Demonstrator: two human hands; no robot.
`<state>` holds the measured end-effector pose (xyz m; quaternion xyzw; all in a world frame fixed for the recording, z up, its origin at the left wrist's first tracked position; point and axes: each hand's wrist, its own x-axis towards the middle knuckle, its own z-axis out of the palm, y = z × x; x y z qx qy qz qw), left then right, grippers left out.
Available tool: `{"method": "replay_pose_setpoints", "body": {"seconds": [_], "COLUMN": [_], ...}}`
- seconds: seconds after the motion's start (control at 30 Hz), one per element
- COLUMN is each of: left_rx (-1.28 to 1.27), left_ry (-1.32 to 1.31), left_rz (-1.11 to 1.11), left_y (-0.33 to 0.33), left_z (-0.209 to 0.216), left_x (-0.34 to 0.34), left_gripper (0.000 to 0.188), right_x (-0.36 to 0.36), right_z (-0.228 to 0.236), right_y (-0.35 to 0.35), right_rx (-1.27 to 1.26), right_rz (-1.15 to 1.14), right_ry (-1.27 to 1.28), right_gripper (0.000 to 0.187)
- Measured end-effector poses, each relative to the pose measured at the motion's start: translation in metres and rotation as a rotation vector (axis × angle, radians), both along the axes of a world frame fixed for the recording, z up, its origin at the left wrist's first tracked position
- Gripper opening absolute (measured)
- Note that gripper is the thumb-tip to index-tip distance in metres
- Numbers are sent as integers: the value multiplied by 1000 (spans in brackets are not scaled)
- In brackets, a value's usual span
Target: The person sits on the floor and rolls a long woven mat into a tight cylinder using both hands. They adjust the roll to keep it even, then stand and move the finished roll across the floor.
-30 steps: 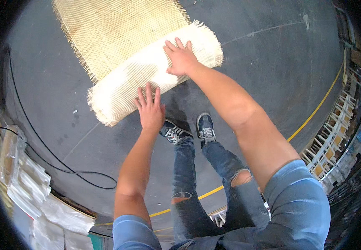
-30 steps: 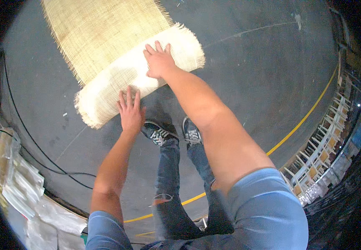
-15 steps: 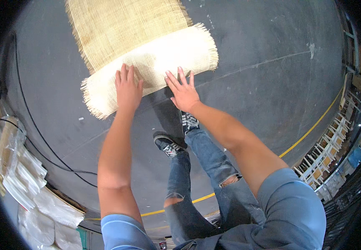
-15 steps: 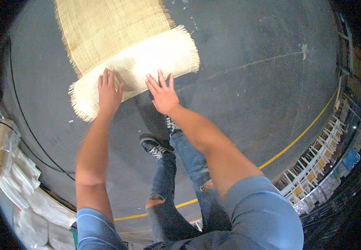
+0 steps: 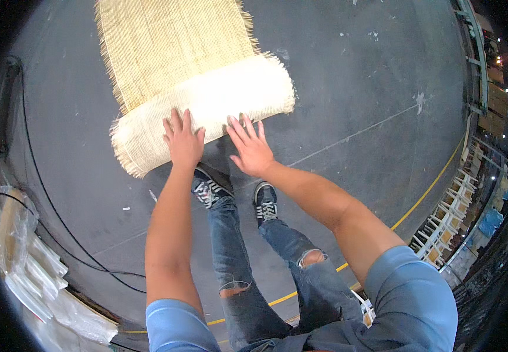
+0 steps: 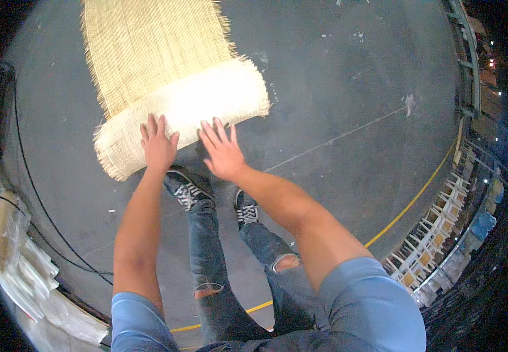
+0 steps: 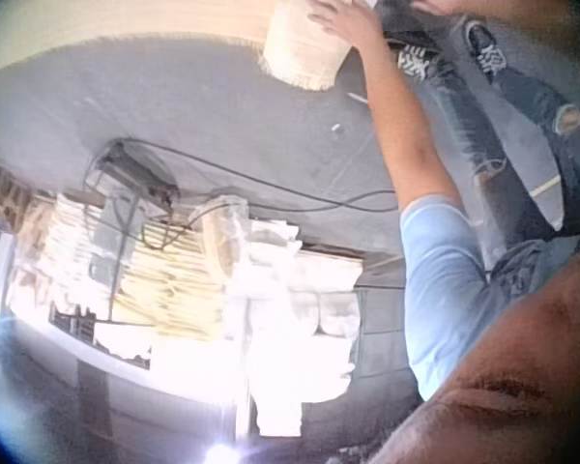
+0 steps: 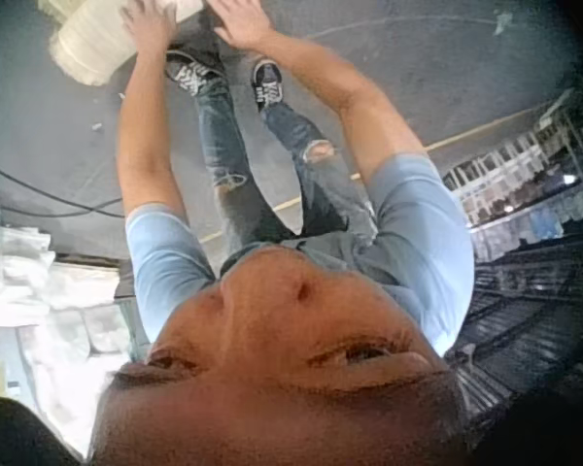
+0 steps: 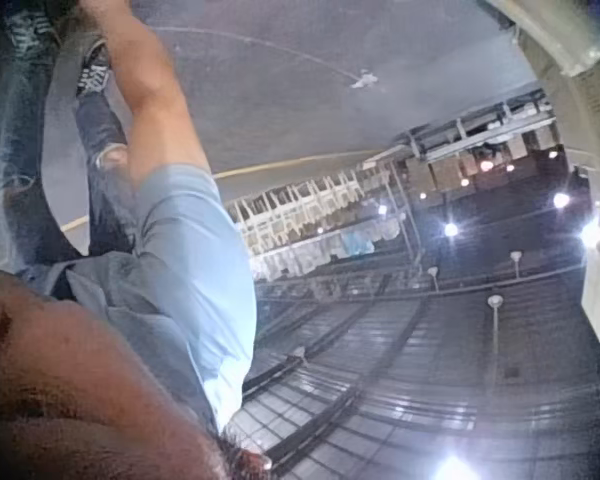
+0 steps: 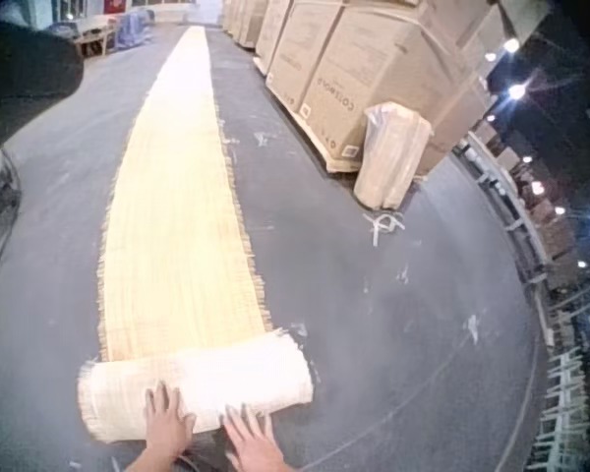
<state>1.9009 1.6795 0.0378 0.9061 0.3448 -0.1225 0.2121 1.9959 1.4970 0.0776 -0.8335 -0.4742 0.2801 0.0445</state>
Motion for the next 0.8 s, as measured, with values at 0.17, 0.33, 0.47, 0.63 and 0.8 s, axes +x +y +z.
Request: {"method": "replay_pose_setpoints", "body": {"seconds": [0.17, 0.33, 0.47, 0.63, 0.8], "left_rx": [-89, -122, -94, -91, -136], "left_ry": [-83, -171, -24, -24, 45], "left_rz": [-18, -125, -107, -56, -78], "left_y": [66, 81, 103, 136, 187], "left_z": [13, 27, 26, 21, 19], "left_x": [48, 16, 1, 32, 75], "left_gripper": [68, 64, 69, 77, 79], "right_x": [23, 78, 129, 168, 206], "right_z": [-10, -16, -10, -10, -10], "right_y": [56, 130, 201, 240, 259], "right_rx": [-225, -218, -329, -442, -508], "right_rz": [-28, -178, -187, -129, -144], "right_ry": [-35, -91, -58, 29, 5], "right_gripper": [90, 90, 90, 90, 97]}}
